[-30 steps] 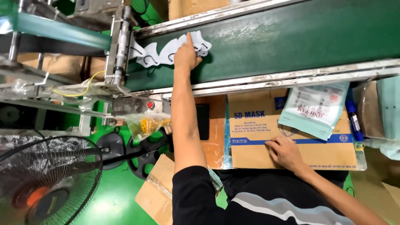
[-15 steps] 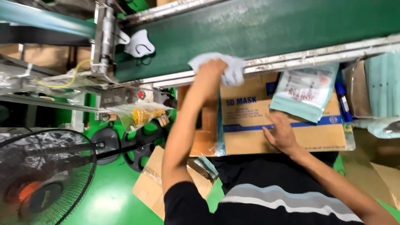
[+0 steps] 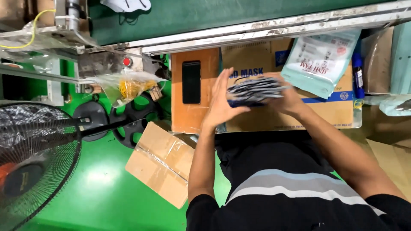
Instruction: Packing face masks into plastic bags and organizing them in boxes.
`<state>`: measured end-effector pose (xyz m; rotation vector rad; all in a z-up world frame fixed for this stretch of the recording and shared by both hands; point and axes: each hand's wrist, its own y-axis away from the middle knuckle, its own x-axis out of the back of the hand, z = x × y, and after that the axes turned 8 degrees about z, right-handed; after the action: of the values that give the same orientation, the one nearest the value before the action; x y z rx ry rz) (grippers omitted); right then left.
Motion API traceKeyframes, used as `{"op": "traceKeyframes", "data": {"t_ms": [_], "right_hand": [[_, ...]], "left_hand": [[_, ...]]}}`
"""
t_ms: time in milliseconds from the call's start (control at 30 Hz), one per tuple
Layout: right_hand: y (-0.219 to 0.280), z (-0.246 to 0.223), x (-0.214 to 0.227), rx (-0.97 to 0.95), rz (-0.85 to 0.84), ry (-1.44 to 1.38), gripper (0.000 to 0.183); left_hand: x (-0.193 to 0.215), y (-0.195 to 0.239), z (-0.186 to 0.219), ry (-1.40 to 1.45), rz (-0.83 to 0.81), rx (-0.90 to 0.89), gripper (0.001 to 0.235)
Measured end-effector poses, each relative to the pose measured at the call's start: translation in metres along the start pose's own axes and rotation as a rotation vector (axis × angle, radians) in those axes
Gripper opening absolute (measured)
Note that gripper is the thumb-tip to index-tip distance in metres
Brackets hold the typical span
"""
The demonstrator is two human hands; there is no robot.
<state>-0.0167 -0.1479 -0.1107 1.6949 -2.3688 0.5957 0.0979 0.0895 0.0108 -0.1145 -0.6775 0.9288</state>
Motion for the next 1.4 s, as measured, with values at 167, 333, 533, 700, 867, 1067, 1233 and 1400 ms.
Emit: {"op": "traceKeyframes", "data": {"t_ms": [167,333,533,700,867,1067,1233,1400], "right_hand": [[-0.030,-0.046,-0.014,0.288,-0.155,0.101,0.111],[-0.026,-0.049,-0.028,0.335,-0.107,0.102,0.121],[-0.020,-0.034,-0.027,0.082,-0.107,0.156,0.106],[-0.005,-0.081,0.018,0.261,-0.030,0.226,0.096],[0.016,-0.061,0.097,0.245,0.210,0.548,0.046],[0.029,-0.032,0.113,0.149,0.147,0.765,0.031],[0.029,-0.017,0.110,0.170,0.237,0.733,0.029],[0.018,-0.033,0.110,0.275,0.239,0.769,0.025]], "left_hand": [[-0.033,0.045,-0.059,-0.038,-0.033,0.118,0.118],[-0.058,0.060,-0.062,0.122,0.112,0.180,0.094],[-0.076,0.065,-0.095,0.365,0.174,0.221,0.065],[-0.041,0.031,-0.043,0.040,0.056,0.425,0.055],[0.000,-0.010,0.013,-0.097,0.152,0.395,0.086],[-0.025,-0.027,0.034,0.021,0.205,0.735,0.104],[-0.105,0.011,-0.004,0.677,0.189,0.543,0.099],[-0.138,0.022,0.011,0.938,0.155,0.669,0.096]]}}
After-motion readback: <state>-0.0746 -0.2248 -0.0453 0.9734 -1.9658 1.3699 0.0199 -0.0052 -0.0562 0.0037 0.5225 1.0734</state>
